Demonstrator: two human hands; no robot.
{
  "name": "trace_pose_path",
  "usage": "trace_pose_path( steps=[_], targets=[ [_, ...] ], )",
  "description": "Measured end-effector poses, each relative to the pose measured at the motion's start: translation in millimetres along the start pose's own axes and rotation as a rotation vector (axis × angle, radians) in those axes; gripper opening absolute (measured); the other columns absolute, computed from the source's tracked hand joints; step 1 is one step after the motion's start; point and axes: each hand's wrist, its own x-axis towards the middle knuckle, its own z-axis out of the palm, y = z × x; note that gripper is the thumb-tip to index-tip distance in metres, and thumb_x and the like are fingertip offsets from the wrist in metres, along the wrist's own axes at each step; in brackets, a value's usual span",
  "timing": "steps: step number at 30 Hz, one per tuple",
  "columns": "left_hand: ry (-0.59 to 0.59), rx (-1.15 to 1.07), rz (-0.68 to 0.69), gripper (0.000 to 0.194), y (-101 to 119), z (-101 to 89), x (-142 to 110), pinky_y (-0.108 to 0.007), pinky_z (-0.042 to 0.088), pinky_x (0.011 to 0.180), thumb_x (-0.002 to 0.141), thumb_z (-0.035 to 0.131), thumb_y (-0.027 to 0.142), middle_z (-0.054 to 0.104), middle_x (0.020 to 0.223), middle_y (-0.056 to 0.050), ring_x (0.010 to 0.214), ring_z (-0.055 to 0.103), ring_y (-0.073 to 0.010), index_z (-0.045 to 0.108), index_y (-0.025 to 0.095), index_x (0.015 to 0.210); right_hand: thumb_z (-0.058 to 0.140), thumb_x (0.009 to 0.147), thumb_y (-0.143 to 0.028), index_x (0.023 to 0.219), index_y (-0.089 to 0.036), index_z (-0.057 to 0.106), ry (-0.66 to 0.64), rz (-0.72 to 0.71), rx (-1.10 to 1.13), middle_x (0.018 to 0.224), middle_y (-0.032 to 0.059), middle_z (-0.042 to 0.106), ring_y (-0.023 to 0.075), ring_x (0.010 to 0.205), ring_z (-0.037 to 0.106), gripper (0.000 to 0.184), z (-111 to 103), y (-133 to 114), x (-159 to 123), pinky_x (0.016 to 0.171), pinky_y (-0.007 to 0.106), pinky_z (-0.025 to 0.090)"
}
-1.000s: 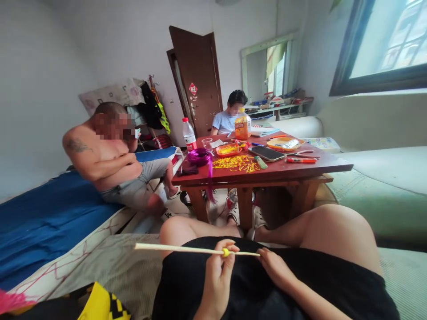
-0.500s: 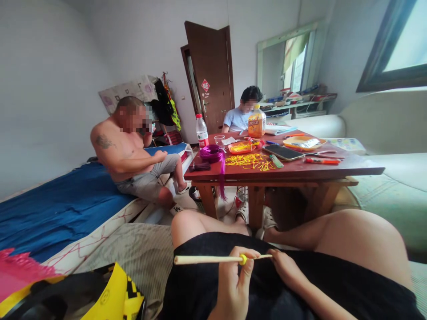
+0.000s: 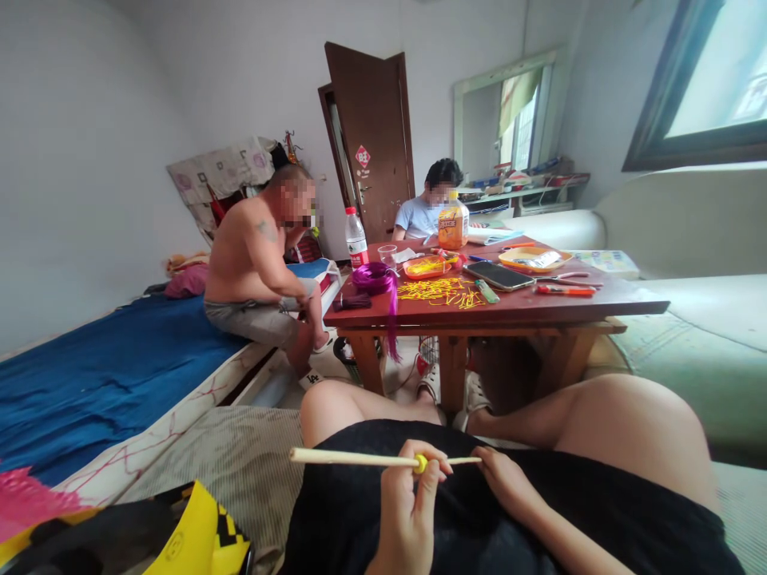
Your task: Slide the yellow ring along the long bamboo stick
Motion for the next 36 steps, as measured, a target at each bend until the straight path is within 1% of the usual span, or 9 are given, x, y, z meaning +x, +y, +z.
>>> trace_pose_path(
  steps=[10,20,25,36],
  targets=[
    [-0.01,0.02,0.01,0.029,-0.3,0.6,0.1,-0.025,0.043,0.064,0.086,0.039,0.036,0.06,0.074,-0.005,0.069,0.057,-0.0167,0.058,0.017,0.075,0.049,0.086,-0.029,0.089,-0.013,0.058,-0.003,0.004,-0.004,0.087,0.0022,0.061,0.0138,0.079,0.059,0.018,-0.2,1.2,0.1,0.072,0.034,0.048],
    [-0.023,0.045,0.0,0.027,-2.2,-1.6,-2.3,-0.025,0.041,0.066,0.087,0.038,0.035,0.06,0.074,-0.004,0.069,0.055,-0.0159,0.057,0.018,0.077,0.049,0.086,-0.029,0.091,-0.013,0.058,-0.027,0.014,-0.016,0.09,0.0028,0.061,0.0146,0.081,0.059,0.019,1.1,-0.4,0.5,0.074,0.035,0.048],
    [0.005,0.033,-0.003,0.028,0.3,-1.3,-3.0,-0.025,0.042,0.065,0.086,0.039,0.036,0.06,0.073,-0.005,0.068,0.055,-0.0164,0.057,0.017,0.075,0.049,0.086,-0.029,0.09,-0.013,0.058,-0.022,0.006,-0.023,0.088,0.0024,0.061,0.0143,0.08,0.059,0.018,2.3,0.2,0.2,0.073,0.035,0.048],
    [0.001,0.039,-0.004,0.029,-1.0,-2.2,-2.6,-0.025,0.041,0.065,0.086,0.039,0.036,0.06,0.071,-0.004,0.067,0.055,-0.0159,0.058,0.017,0.075,0.049,0.086,-0.028,0.09,-0.014,0.058,-0.022,-0.001,-0.051,0.09,0.0027,0.061,0.0143,0.081,0.059,0.018,5.1,2.7,2.1,0.074,0.035,0.048]
  ],
)
